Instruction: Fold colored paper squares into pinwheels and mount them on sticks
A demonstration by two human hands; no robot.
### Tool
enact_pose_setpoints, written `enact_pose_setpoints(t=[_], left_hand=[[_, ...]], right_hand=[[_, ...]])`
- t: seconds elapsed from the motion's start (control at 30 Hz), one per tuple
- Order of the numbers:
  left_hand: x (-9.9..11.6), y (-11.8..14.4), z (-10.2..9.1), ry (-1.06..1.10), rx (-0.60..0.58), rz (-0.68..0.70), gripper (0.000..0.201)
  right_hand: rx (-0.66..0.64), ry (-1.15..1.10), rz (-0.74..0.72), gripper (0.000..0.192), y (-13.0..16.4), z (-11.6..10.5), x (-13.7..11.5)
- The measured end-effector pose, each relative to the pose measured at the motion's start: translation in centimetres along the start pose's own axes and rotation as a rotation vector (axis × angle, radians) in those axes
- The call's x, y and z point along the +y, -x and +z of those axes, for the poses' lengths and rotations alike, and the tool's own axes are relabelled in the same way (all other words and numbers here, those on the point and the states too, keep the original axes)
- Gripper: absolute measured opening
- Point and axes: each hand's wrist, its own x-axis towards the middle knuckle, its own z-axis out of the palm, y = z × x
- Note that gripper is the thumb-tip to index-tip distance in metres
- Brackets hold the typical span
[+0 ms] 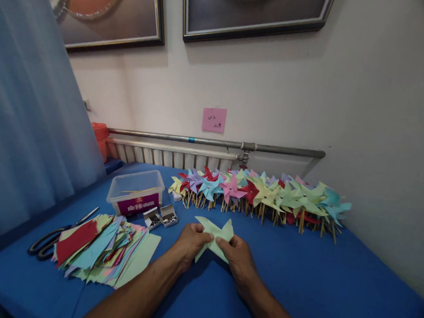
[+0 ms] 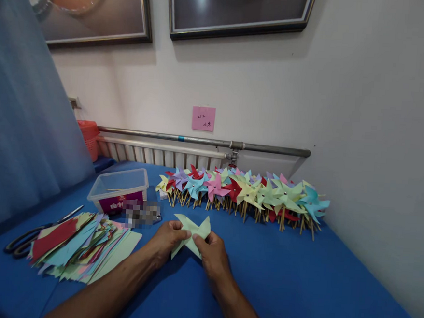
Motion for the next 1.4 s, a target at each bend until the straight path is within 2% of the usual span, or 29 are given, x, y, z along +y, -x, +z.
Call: enact_pose_setpoints(t=[0.5, 0.73, 0.8, 0.87, 0.97, 1.0, 1.03, 1.1, 1.27, 1.4], left_hand=[[0.0, 0.1, 0.2, -0.022, 0.027, 0.003, 0.014], [0.0, -0.1, 0.0, -0.127, 0.024, 0.021, 0.021], [0.7, -0.3, -0.8, -0.232, 0.006, 0.071, 0.02], [1.8, -0.5, -2.2, -0.419, 0.043, 0.196, 0.014], [3.5, -0.8, -5.1, -0.826, 0.275, 0.46, 0.008], [4.0, -0.9, -6.1, -0.96, 0.354, 0.492, 0.009], [4.3, -1.1, -7.0, -1.07, 0.419, 0.479, 0.011], [4.7, -1.4, -8.3, -1.249, 0.471, 0.399, 0.011], [4.6, -2.0, -9.0, -1.701, 0.385, 0.163, 0.031], [4.7, -2.2, -8.7, -1.801, 0.344, 0.119, 0.035]], right_hand=[[0.02, 0.012, 0.026, 0.049, 0.4, 0.0, -0.6], [0.012, -0.012, 0.031, 0.047, 0.9, 0.2, -1.6], [0.024, -0.028, 0.028, 0.046, 0.9, 0.2, -1.8], [0.057, -0.034, 0.027, 0.043, 0.8, 0.0, -2.0], [0.119, -0.02, 0.022, 0.038, 0.7, -0.6, -2.2], [0.129, -0.016, 0.024, 0.037, 0.7, -0.8, -2.3], [0.134, -0.013, 0.027, 0.037, 0.6, -1.0, -2.3], [0.139, -0.008, 0.03, 0.038, 0.5, -1.2, -2.2], [0.114, -0.01, 0.037, 0.041, 0.1, -1.2, -1.3], [0.078, -0.037, 0.008, 0.04, 0.3, -0.8, -1.1]])
